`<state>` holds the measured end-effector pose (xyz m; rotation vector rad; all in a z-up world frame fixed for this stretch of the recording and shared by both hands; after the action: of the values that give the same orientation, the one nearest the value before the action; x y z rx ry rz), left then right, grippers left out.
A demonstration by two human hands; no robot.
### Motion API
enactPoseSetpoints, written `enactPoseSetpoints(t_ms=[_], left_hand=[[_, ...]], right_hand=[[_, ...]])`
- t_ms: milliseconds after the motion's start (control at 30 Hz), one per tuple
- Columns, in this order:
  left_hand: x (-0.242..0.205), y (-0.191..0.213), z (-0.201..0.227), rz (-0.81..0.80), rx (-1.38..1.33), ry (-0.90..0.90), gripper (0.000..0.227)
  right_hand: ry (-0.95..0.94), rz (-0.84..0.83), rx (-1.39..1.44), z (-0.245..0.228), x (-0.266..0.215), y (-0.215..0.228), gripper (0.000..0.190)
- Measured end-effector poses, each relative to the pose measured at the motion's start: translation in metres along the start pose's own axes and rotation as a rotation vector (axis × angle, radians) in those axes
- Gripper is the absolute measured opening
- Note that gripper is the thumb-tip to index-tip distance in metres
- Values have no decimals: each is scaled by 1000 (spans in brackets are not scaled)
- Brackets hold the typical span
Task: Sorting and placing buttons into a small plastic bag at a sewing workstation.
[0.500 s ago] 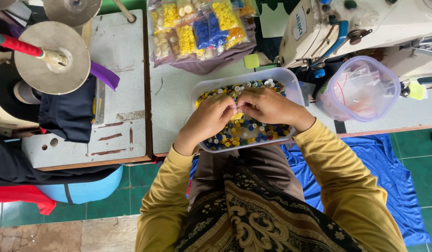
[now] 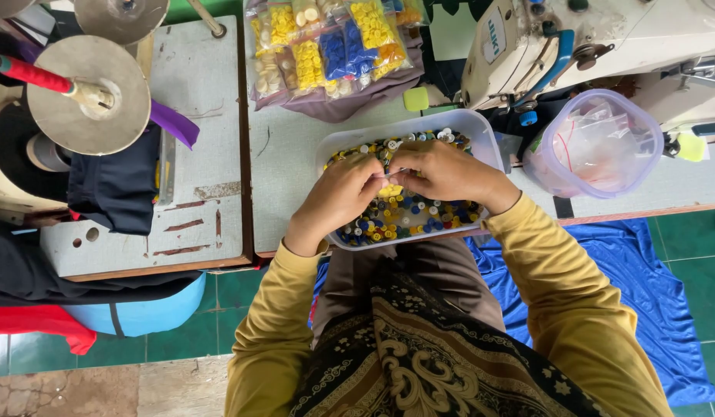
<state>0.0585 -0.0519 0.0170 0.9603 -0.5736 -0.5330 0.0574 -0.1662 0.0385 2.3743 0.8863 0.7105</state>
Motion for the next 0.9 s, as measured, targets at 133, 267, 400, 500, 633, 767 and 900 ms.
enactPoseSetpoints(t_ms=[133,267,400,500,633,767,900], left_hand=[[-3,4,0,-2,-53,28,11],[-4,3,1,-13,-51,3,15],[-7,10,1,-23,-102,9,14],[-9,5,-1,5,-161,16,12],[-9,22,4,122,-360,-71,22],[-9,1,-8,70,-455,32,47],[-9,-14,-31,112,-570,196,42]], right_hand=[[-36,-12,-56,6,-1,0,4],[-17,-75,-55,1,0,-3,5],[-14,-54,30,10,-6,-2,5],[14,-10,-1,7,-8,1,5],[109,127,146,-8,-6,18,9],[85,223,357,17,-5,26,10],[-157,288,646,48,-2,15,37]])
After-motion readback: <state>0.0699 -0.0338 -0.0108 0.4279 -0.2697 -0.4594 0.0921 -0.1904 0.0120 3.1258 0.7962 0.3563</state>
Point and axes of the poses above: each hand's wrist, its own x-axis towards the middle knuckle, its own y-axis out of the back of the hand, z = x × y, the point moved 8 cm from there along x, towards the middle knuckle, and after that the axes turned 11 degrees about x, right-handed, at the moved point
